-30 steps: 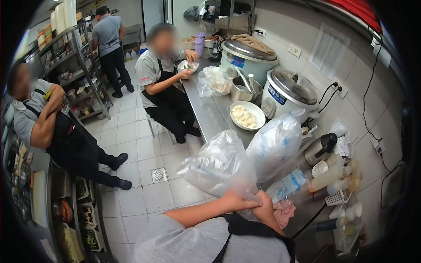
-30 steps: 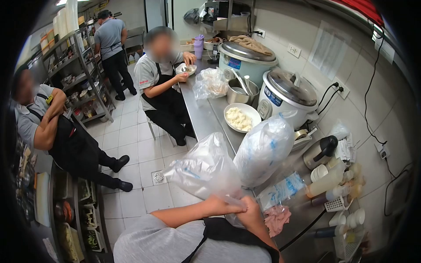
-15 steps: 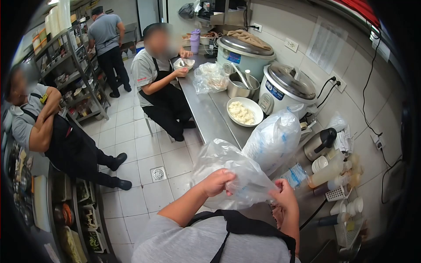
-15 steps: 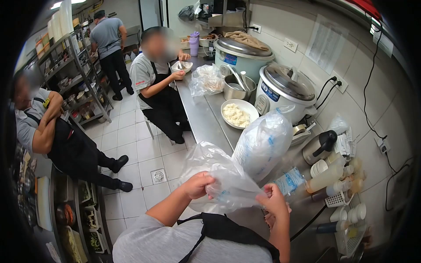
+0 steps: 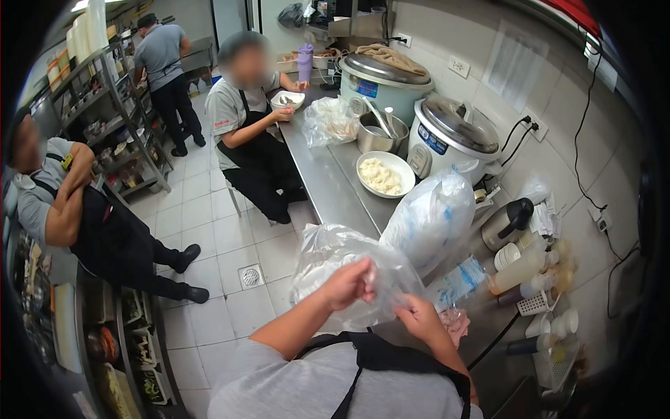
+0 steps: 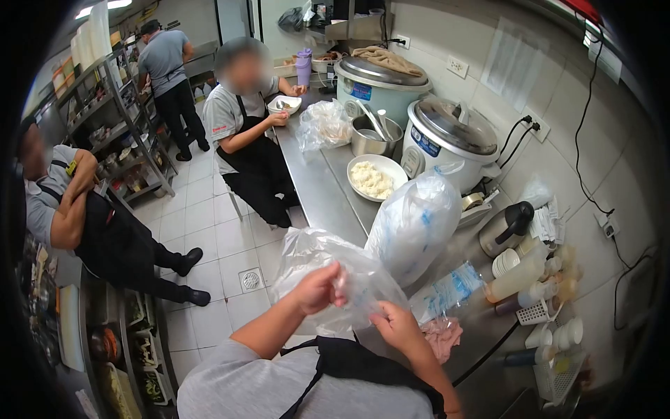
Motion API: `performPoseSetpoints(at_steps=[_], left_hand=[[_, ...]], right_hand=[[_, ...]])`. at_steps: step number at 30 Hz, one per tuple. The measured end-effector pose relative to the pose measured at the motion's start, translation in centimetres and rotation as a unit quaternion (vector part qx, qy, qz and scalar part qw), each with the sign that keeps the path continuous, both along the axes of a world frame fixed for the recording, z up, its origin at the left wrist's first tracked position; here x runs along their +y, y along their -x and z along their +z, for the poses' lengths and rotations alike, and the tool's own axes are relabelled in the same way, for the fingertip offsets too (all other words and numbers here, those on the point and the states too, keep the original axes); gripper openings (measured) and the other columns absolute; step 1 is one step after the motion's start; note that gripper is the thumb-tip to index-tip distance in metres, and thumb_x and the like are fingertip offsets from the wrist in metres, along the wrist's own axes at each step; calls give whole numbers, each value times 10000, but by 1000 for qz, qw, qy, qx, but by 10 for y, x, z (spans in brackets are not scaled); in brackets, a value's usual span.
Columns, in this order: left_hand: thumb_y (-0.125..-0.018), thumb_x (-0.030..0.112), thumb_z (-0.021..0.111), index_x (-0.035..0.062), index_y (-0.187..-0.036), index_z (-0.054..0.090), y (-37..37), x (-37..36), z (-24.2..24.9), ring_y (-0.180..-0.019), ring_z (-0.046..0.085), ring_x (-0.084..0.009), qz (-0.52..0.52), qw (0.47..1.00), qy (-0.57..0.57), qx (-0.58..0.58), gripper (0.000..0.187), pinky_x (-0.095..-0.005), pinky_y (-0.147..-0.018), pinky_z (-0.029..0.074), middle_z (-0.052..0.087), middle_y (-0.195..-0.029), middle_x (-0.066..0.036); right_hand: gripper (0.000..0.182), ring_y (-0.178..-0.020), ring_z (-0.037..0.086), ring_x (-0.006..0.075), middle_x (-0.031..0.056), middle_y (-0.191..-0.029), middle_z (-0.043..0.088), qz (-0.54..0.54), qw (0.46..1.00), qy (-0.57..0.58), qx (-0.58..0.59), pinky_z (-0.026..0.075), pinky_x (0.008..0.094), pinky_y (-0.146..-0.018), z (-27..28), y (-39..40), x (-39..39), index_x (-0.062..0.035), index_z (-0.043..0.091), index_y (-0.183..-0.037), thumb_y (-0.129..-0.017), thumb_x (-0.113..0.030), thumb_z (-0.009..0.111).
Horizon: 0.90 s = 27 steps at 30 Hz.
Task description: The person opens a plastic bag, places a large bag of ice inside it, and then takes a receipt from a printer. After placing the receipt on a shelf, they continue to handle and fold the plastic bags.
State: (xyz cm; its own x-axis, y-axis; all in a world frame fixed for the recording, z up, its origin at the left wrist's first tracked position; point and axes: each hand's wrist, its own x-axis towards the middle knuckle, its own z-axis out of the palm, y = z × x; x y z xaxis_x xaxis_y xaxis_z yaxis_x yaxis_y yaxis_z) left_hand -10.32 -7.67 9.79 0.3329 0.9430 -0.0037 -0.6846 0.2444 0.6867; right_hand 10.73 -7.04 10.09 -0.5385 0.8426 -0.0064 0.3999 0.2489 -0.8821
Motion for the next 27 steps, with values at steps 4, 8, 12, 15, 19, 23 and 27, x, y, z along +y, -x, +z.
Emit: performPoseSetpoints(at_steps=[4,8,12,15,19,23,27], left_hand=[[-809,302,477,47,-859,460,18,1,40,-721,470,-140,267,916,-200,222,261,-243,-645,386,489,-815,-48],[-740,351,569,9,-994,438,4,-3,97,-808,479,-241,98,702,-586,393,445,-305,-703,388,470,-931,-130],[-748,402,548,-7,-988,476,-4,15,86,-779,498,-270,-194,693,-465,516,479,-315,-698,396,515,-874,-152],[-784,395,506,-17,-954,513,4,33,64,-766,518,-242,-351,652,-369,562,446,-304,-691,399,550,-812,-147],[-836,325,453,-22,-928,542,-3,45,33,-784,525,-192,-410,722,-339,441,369,-288,-701,399,574,-797,-115],[-841,283,456,18,-1033,506,-9,63,22,-817,522,-177,-339,879,-236,237,331,-294,-736,406,562,-907,-82],[-844,308,415,81,-1218,341,-38,94,11,-983,468,-181,-9,981,-194,16,444,-365,-812,402,472,-1111,-76]], right_hand=[[159,-575,514,282,110,-630,532,56,977,-179,-98,406,324,-515,9,-6,13,-67,565,-776,-712,-212,587],[159,-569,503,283,116,-637,523,151,957,-225,-105,396,329,-504,41,4,15,-71,560,-731,-720,-229,579],[184,-551,502,271,106,-621,519,259,947,-155,-106,394,315,-493,72,-5,23,-66,578,-713,-718,-250,589],[255,-516,501,180,79,-575,506,236,965,-66,98,379,286,-464,99,-34,24,-18,582,-677,-739,-265,590],[280,-546,505,128,70,-641,550,170,944,-51,278,381,259,-470,77,-70,47,1,588,-703,-767,-271,574],[317,-578,515,115,74,-759,579,14,921,52,386,387,226,-490,89,-72,92,-8,572,-871,-795,-313,532],[289,-790,537,138,66,-912,550,-129,932,45,337,429,244,-700,125,-50,149,15,476,-1034,-866,-202,385]])
